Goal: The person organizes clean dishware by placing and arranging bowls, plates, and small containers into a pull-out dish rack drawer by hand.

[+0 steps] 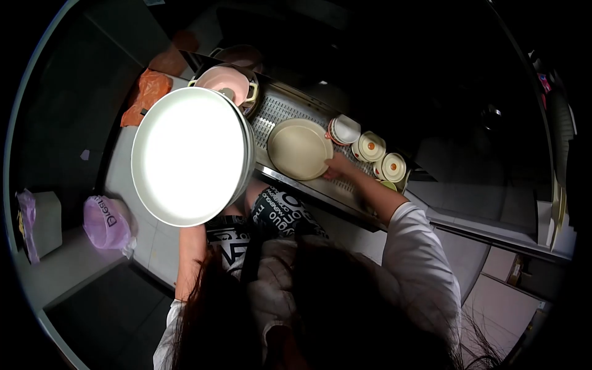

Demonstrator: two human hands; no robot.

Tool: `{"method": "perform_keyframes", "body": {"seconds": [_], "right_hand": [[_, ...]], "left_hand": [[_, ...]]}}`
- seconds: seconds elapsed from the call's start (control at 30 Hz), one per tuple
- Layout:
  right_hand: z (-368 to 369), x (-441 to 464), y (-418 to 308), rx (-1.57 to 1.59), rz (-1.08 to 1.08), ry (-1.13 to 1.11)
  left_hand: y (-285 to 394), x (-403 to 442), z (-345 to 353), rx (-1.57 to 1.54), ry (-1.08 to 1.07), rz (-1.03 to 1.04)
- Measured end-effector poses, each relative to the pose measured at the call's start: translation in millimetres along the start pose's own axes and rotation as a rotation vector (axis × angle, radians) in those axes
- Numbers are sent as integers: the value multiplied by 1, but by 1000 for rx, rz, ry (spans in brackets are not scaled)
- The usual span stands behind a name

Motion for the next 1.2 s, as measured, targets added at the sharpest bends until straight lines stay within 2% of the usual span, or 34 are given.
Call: {"method": "perform_keyframes", "body": {"seconds": [0.03, 0.17, 0.23, 0.43, 0.53, 0.63, 0.7, 0.8, 0.9, 1.03, 1.17, 1.2], "right_hand": [[2, -3, -6, -10, 7, 12], [34, 41, 3, 304, -97, -8], [42, 36, -23, 379, -116, -16], [52, 67, -39, 434, -37, 63], [48, 49, -33, 400, 172, 3], [34, 1, -88, 163, 4, -95], [26, -63, -159, 378, -254, -145], [35, -139, -233, 492, -473, -376], [34, -170, -247, 181, -510, -222], [39, -159, -226, 388, -436, -352], [45, -136, -206, 529, -352, -457], [45, -132, -203, 553, -336, -475]], "left_hand": [[-2, 2, 0, 2, -1, -6], [0, 3, 0, 2, -6, -12], [-2, 6, 2, 5, -14, -17], [-11, 26, 19, 2, -77, -48], [-20, 42, 34, 1, -139, -83], [-33, 53, 46, 7, -184, -133], [-45, 59, 53, 17, -201, -171], [-66, 63, 63, 42, -195, -205], [-85, 57, 84, 54, -206, -231], [-108, 46, 143, 143, -339, -327], [-104, 62, 145, 399, -184, -310], [-92, 72, 142, 537, -131, -233]]}}
Point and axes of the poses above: each hand's wrist, its own x-axis towards the middle knuckle, its own z-axis out of the palm, y = z × x, the point moved 9 cm from there along x, towards the middle knuckle, and after that the axes turned 14 degrees about -x, right-handed, at the moved point
